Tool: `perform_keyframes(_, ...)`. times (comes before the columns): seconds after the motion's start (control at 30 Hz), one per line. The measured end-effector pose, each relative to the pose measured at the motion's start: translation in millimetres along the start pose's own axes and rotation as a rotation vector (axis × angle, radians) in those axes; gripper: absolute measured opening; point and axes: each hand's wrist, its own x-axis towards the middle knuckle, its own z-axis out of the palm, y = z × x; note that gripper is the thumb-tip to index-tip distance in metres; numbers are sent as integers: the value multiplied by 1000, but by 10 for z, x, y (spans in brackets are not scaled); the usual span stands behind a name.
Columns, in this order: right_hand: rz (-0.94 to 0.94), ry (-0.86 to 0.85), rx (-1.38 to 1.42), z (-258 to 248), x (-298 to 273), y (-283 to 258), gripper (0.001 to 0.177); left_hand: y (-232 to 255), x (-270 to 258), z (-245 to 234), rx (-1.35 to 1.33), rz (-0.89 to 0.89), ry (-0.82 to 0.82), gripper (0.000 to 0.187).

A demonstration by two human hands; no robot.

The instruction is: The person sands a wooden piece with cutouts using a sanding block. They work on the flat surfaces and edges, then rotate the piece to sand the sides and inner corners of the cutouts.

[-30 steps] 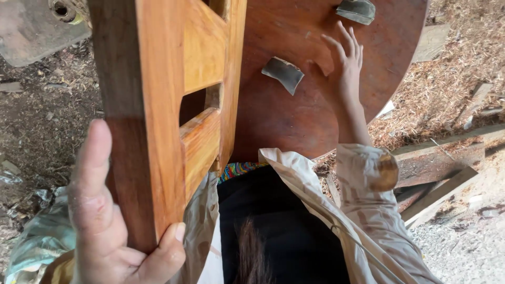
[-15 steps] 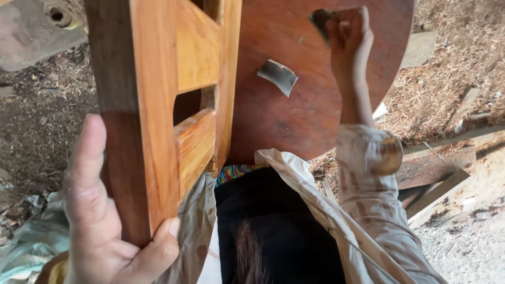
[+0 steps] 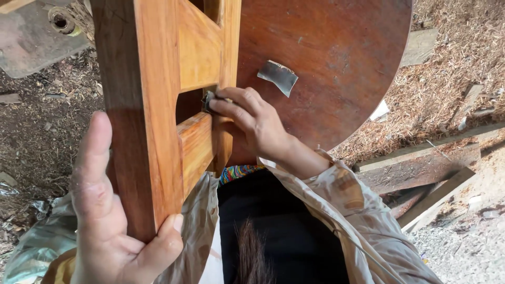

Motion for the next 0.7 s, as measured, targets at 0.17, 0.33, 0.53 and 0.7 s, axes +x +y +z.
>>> perform_keyframes(0.17, 3, -96, -75, -150, 2, 126, 65, -10, -12, -67, 169, 51, -69, 102)
perform_keyframes(0.33, -201, -136, -305, -100, 20, 274, 37, 20, 4, -28, 125, 39, -74, 100)
perform_keyframes(0.53, -55, -288, -319, -32, 41, 250, 51, -9, -15, -60, 188, 62, -78, 100)
perform_keyframes(0.7, 369, -263, 350, -144, 361, 79, 23, 49, 0, -67, 185, 25, -107, 99)
